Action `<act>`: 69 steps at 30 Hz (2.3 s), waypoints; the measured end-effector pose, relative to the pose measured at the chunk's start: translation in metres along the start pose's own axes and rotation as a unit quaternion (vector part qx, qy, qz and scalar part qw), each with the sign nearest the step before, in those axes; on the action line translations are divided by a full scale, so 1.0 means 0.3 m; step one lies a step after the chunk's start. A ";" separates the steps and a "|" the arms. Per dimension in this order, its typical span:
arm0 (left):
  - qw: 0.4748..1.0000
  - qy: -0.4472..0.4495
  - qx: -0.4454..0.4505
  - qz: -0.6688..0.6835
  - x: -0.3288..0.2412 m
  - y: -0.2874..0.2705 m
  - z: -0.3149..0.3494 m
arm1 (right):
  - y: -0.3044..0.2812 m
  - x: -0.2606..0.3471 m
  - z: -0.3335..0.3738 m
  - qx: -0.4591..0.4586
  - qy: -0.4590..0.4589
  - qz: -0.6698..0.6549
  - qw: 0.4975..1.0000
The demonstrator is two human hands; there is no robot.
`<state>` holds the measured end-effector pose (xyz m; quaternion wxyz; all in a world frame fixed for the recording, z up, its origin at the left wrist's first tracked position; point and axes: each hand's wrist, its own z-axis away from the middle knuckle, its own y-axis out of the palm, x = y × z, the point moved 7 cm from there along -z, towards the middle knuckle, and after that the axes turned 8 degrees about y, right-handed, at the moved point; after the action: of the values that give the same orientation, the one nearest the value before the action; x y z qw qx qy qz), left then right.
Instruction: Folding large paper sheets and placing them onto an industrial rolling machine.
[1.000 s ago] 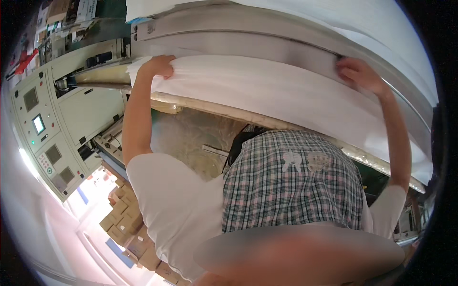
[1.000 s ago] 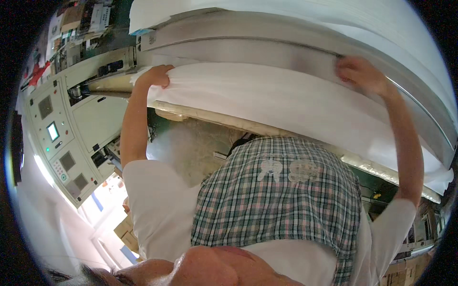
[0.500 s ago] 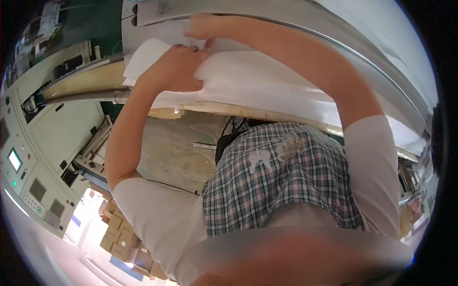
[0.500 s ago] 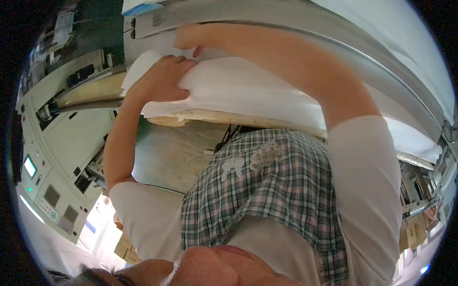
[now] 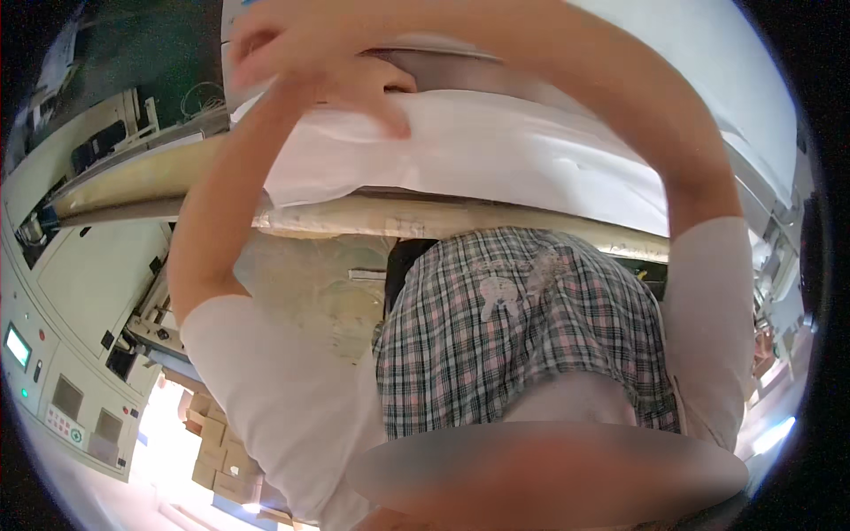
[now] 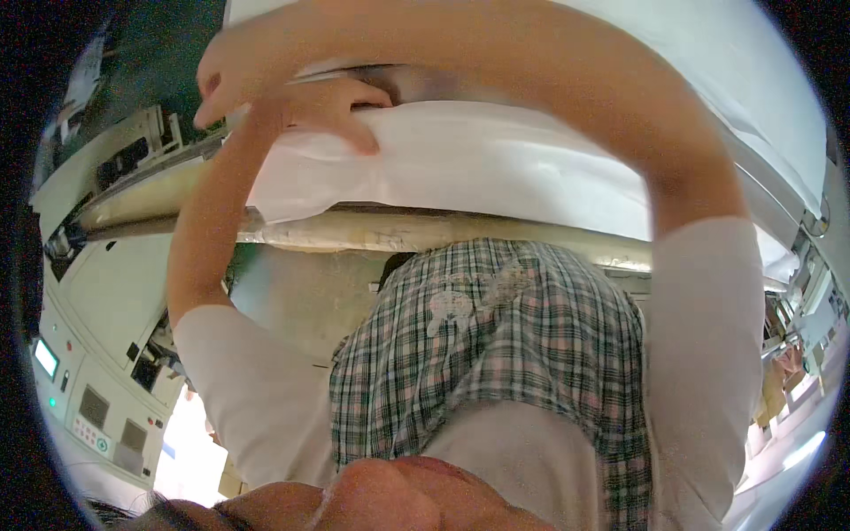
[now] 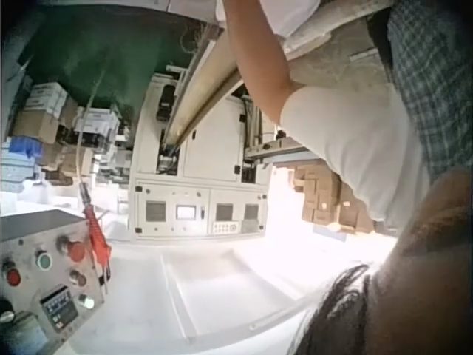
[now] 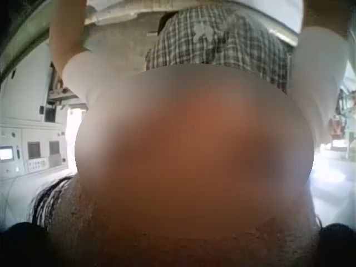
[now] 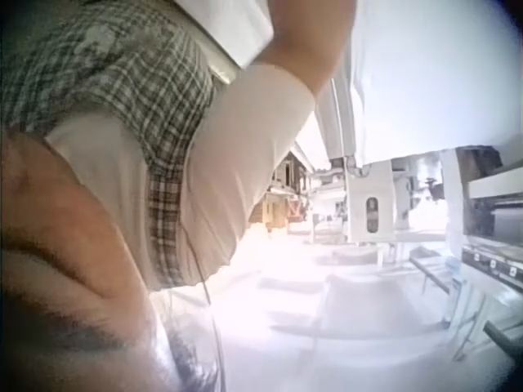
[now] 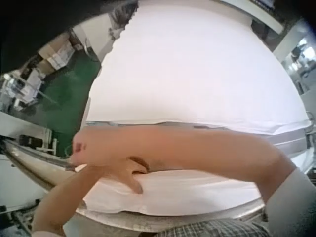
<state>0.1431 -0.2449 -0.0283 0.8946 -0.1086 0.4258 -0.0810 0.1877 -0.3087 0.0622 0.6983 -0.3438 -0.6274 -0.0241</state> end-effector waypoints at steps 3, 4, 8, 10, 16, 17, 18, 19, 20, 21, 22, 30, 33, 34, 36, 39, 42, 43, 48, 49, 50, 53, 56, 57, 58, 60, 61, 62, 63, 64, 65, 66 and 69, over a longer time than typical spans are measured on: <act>0.994 -0.033 0.020 0.100 0.092 0.031 0.040 | -0.172 0.016 0.312 0.314 0.296 -0.168 0.886; 0.985 -0.049 0.054 0.153 0.103 0.042 0.026 | -0.242 0.023 0.454 0.061 0.246 -0.258 0.932; 0.977 -0.102 0.042 0.184 0.128 0.033 0.070 | -0.221 -0.036 0.912 0.016 0.309 -0.089 0.947; 0.993 -0.055 -0.080 0.069 0.105 -0.040 0.075 | -0.177 -0.030 1.047 -0.074 0.327 -0.023 0.942; 0.922 0.178 -0.337 -0.064 -0.378 -0.010 0.120 | -0.146 0.015 1.172 -0.270 0.289 0.311 0.864; 0.904 0.242 -0.349 -0.046 -0.465 0.060 0.119 | -0.146 0.001 1.173 -0.268 0.298 0.291 0.869; 0.890 0.287 -0.353 -0.028 -0.538 0.143 0.095 | -0.143 -0.002 1.173 -0.265 0.306 0.272 0.873; 0.873 0.332 -0.356 -0.010 -0.585 0.210 0.059 | -0.143 0.012 1.170 -0.268 0.298 0.274 0.874; 0.872 0.325 -0.365 -0.015 -0.596 0.250 0.026 | -0.144 0.044 1.161 -0.275 0.271 0.252 0.887; 0.850 0.299 -0.424 -0.093 -0.600 0.268 0.010 | -0.145 0.074 1.158 -0.284 0.250 0.230 0.896; 0.819 0.268 -0.478 -0.170 -0.592 0.286 0.011 | -0.141 0.099 1.162 -0.284 0.244 0.230 0.898; 0.733 -0.165 -0.583 -0.309 -0.065 0.309 0.326 | -0.055 0.118 1.197 -0.260 0.198 0.252 0.911; 0.714 -0.124 -0.641 -0.251 0.106 0.286 0.526 | -0.012 0.067 1.149 -0.237 0.182 0.248 0.922; 0.712 -0.128 -0.642 -0.254 0.167 0.278 0.597 | -0.004 0.059 1.128 -0.234 0.172 0.244 0.925; 0.668 -0.169 -0.578 -0.438 0.197 0.277 0.672 | 0.016 0.077 1.110 -0.237 0.153 0.253 0.925; 0.628 -0.206 -0.716 -0.225 0.156 0.204 0.797 | 0.033 0.076 1.058 -0.236 0.130 0.249 0.930; 0.720 -0.068 -0.638 -0.264 -0.090 0.126 0.620 | 0.052 0.086 1.018 -0.238 0.102 0.245 0.934; 0.748 -0.042 -0.604 -0.273 -0.132 0.115 0.542 | 0.056 0.095 1.010 -0.240 0.088 0.245 0.935; 0.797 0.020 -0.536 -0.278 -0.065 0.024 0.436 | 0.049 0.127 0.991 -0.264 0.081 0.248 0.929; 0.808 0.013 -0.531 -0.256 -0.056 0.009 0.435 | 0.046 0.130 0.998 -0.270 0.083 0.249 0.927; 0.818 0.006 -0.525 -0.234 -0.047 -0.003 0.436 | 0.045 0.127 1.002 -0.274 0.083 0.249 0.925; 0.826 0.045 -0.507 -0.243 -0.066 -0.011 0.449 | 0.043 0.110 1.015 -0.281 0.093 0.240 0.924; 0.788 -0.013 -0.538 -0.298 -0.076 0.000 0.526 | 0.043 0.106 1.031 -0.291 0.099 0.243 0.920; 0.789 -0.015 -0.535 -0.301 -0.063 0.006 0.550 | 0.041 0.101 1.038 -0.289 0.110 0.242 0.920; 0.796 -0.058 -0.542 -0.262 -0.017 0.012 0.593 | 0.041 0.099 1.040 -0.287 0.117 0.239 0.920; 0.802 -0.102 -0.545 -0.225 0.045 0.021 0.651 | 0.040 0.094 1.046 -0.293 0.114 0.236 0.920; 0.802 -0.122 -0.569 -0.137 0.088 0.029 0.684 | 0.040 0.093 1.047 -0.294 0.113 0.237 0.919; 0.794 -0.140 -0.589 -0.049 0.133 0.042 0.709 | 0.039 0.097 1.047 -0.296 0.111 0.234 0.919; 0.794 -0.143 -0.588 -0.051 0.153 0.050 0.718 | 0.038 0.099 1.046 -0.293 0.114 0.231 0.921; 0.792 -0.122 -0.599 -0.006 0.181 0.060 0.721 | 0.038 0.101 1.045 -0.288 0.116 0.230 0.922; 0.787 -0.101 -0.608 0.038 0.208 0.069 0.723 | 0.040 0.102 1.043 -0.287 0.114 0.229 0.923; 0.786 -0.102 -0.609 0.038 0.232 0.073 0.726 | 0.042 0.100 1.041 -0.284 0.119 0.228 0.924; 0.797 -0.079 -0.597 0.041 0.276 0.067 0.718 | 0.044 0.095 1.036 -0.274 0.126 0.223 0.927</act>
<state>0.3637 -0.2182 0.0371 0.6853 -0.6097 0.3214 0.2353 -0.0672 -0.1288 0.0744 0.6371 -0.6472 -0.4106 -0.0817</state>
